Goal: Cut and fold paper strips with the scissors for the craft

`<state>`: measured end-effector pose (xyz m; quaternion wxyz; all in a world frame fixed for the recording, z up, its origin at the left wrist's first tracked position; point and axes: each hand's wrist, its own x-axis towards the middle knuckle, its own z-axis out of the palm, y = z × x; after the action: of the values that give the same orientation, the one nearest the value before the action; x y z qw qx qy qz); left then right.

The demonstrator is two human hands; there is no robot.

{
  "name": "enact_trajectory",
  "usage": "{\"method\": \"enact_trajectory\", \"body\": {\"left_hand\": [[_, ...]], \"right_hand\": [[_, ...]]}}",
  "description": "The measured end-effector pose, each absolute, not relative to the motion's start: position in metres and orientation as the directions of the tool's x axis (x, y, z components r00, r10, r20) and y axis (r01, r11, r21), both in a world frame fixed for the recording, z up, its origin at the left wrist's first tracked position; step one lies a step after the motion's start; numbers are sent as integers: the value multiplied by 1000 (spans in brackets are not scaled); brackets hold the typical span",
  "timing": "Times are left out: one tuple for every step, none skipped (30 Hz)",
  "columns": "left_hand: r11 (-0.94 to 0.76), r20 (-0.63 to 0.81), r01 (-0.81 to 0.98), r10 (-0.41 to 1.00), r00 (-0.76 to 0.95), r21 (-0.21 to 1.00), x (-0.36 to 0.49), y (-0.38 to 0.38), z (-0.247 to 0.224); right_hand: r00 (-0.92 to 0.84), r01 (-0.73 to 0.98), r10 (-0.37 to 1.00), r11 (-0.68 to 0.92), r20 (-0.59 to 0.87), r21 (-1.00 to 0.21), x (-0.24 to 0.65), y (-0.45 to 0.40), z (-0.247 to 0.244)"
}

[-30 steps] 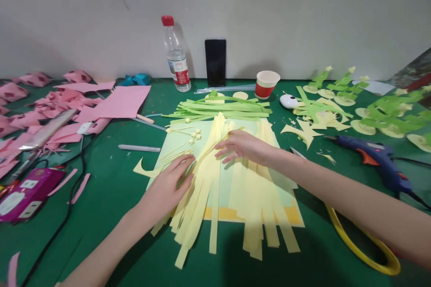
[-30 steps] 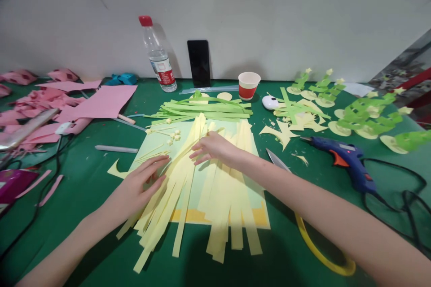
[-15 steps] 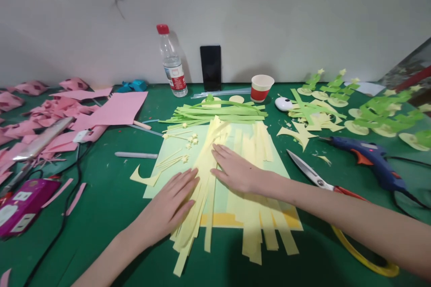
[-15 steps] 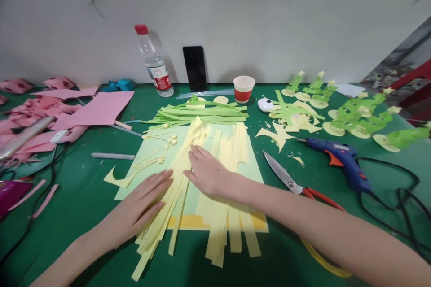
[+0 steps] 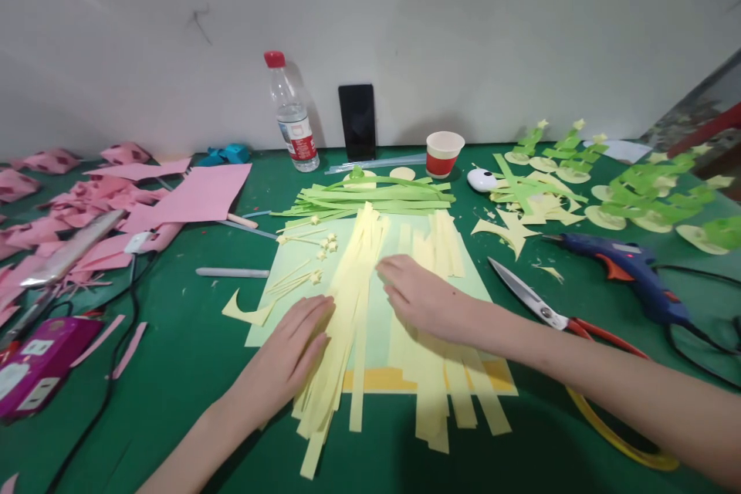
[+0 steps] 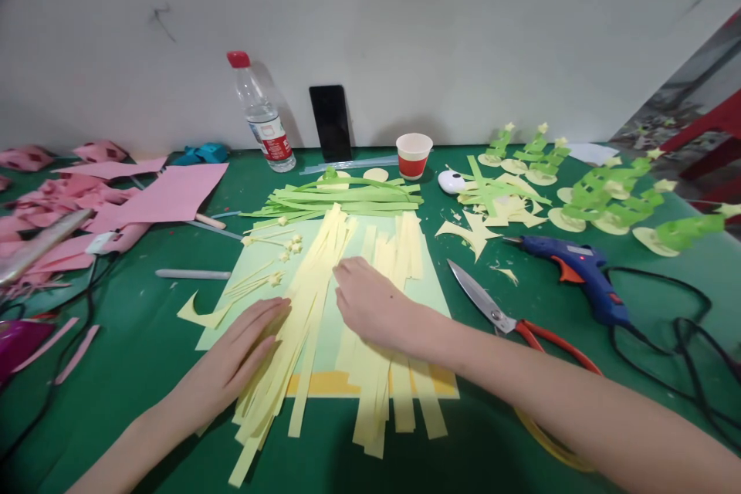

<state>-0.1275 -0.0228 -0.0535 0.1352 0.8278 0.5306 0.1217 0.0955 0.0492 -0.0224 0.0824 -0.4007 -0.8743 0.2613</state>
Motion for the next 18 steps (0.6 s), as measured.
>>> {"method": "enact_trajectory", "body": {"left_hand": [[-373, 64, 844, 923, 379, 385, -128, -23, -53], [-351, 66, 840, 932, 357, 414, -129, -23, -52], [-336, 66, 834, 937, 342, 438, -129, -23, -52], [-323, 67, 828, 942, 330, 457, -130, -23, -51], [-314, 71, 823, 945, 320, 474, -131, -23, -51], [-304, 77, 818, 949, 307, 488, -132, -23, -50], [-297, 91, 816, 952, 291, 495, -133, -23, -50], [-297, 110, 817, 954, 280, 494, -134, -23, -51], [-307, 134, 820, 951, 277, 483, -135, -24, -51], [-329, 159, 824, 944, 288, 461, -136, -25, -51], [-363, 179, 828, 932, 316, 427, -136, -26, -51], [-402, 193, 829, 916, 353, 390, -136, -27, -50], [-437, 193, 827, 899, 393, 353, -135, -28, -50], [-467, 184, 823, 884, 429, 324, -134, -30, -49], [-486, 172, 820, 874, 455, 302, -133, -31, -48], [-495, 159, 820, 869, 469, 288, -132, -32, -48], [-498, 152, 821, 867, 475, 280, -131, -32, -47], [-502, 152, 820, 865, 478, 275, -131, -32, -47]], "right_hand": [[-685, 647, 726, 564, -66, -513, 98, 43, -22], [-702, 637, 709, 584, -67, -503, 100, 37, -22], [-718, 628, 693, 602, -69, -492, 100, 32, -22], [-730, 622, 679, 618, -72, -482, 100, 27, -22], [-740, 617, 668, 630, -76, -472, 100, 22, -22], [-748, 613, 658, 640, -81, -464, 99, 19, -23], [-754, 611, 651, 647, -87, -456, 98, 17, -23], [-758, 611, 646, 653, -92, -448, 98, 15, -24], [-762, 610, 641, 659, -96, -440, 97, 15, -24], [-765, 609, 636, 665, -98, -432, 96, 14, -25], [-770, 606, 630, 673, -99, -424, 95, 14, -25], [-776, 601, 623, 682, -98, -417, 94, 14, -26], [-783, 594, 614, 693, -97, -409, 93, 14, -26], [-790, 588, 606, 703, -95, -400, 91, 14, -26], [-795, 583, 600, 713, -92, -390, 89, 15, -27], [-799, 580, 594, 721, -91, -379, 88, 15, -27], [-801, 579, 591, 728, -91, -367, 87, 16, -27], [-802, 581, 590, 733, -93, -355, 86, 16, -27]]}}
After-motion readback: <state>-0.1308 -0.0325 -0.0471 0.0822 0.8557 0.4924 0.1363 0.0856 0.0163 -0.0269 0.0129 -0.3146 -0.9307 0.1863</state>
